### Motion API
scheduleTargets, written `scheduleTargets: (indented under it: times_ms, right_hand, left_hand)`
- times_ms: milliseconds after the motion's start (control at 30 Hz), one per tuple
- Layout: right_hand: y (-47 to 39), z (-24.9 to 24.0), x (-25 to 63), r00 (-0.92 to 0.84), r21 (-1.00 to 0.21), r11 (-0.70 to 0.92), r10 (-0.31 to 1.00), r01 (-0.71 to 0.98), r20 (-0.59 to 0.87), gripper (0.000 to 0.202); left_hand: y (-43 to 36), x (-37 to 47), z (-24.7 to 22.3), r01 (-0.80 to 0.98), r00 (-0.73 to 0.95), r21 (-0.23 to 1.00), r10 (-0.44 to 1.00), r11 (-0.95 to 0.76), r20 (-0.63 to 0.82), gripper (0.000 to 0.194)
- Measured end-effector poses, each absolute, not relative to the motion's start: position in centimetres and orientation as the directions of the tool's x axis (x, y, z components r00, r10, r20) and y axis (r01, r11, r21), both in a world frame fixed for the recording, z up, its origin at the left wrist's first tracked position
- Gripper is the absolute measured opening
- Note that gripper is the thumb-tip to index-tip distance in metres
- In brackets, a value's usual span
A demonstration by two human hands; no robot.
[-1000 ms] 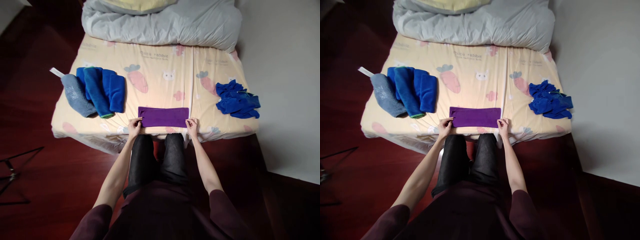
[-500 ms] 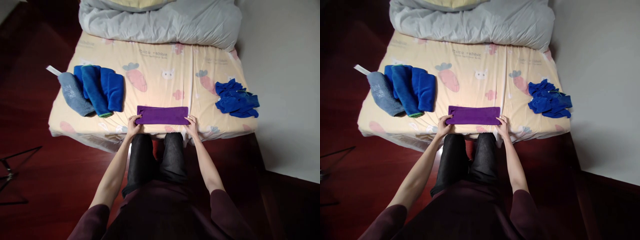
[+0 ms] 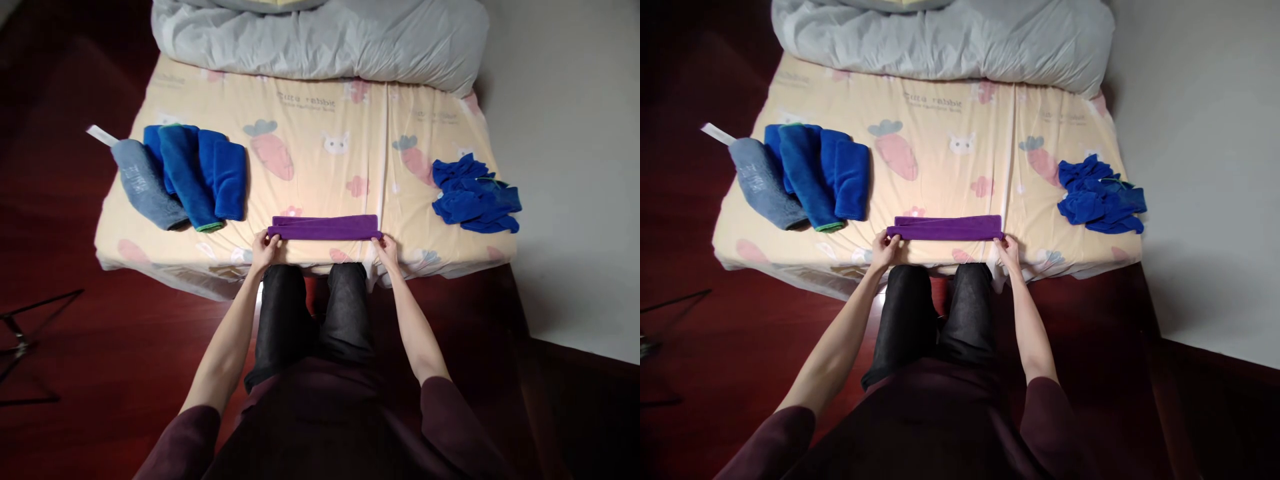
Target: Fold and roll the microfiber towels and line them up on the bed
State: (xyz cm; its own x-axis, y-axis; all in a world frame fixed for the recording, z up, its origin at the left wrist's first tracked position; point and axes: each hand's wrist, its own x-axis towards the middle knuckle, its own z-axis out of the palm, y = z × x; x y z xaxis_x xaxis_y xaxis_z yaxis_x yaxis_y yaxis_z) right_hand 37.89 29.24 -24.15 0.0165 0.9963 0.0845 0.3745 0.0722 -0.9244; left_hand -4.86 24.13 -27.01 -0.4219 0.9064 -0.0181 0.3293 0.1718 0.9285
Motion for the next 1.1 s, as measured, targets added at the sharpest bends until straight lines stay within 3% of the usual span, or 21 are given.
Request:
scheduleTargets:
  times_ms: [267,533,800,900,967,1100]
  right_hand:
    - [29.0,-23.4,37.1,0.054,-0.905,0.024,0.997,0.425,0.052,0.052]
    - [29.1,-23.1,36.2,0.111,-0.913,-0.022,0.994,0.408,0.026,0.058]
    - [30.1,-24.1,36.3,0.112,-0.889,-0.05,0.994,0.454,0.001,0.054]
    - [30.4,-23.2,36.1,0.119,-0.783,-0.062,0.993,0.618,0.015,0.039]
    - [30.5,-22.0,35.7,0.117,-0.663,-0.021,0.988,0.748,0.101,0.025]
    - [30.4,-19.0,33.6,-0.095,-0.448,0.207,0.961,0.87,0.26,0.038]
  left_hand:
    - [24.2,-4.2,-26.4,0.351,-0.474,0.931,0.876,0.1,0.085,0.039]
    - [23.7,-3.0,-25.3,0.331,-0.564,0.924,0.825,0.19,0.033,0.03]
    - [23.4,-2.2,-23.6,0.431,-0.608,0.843,0.794,0.321,0.009,0.025]
    - [24.0,-2.4,-22.6,0.408,-0.611,0.835,0.79,0.369,-0.05,0.023]
    - [23.9,-2.7,-21.9,0.378,-0.625,0.834,0.775,0.401,-0.089,0.023]
    - [21.7,-2.6,-21.0,0.225,-0.684,0.868,0.706,0.444,-0.184,0.023]
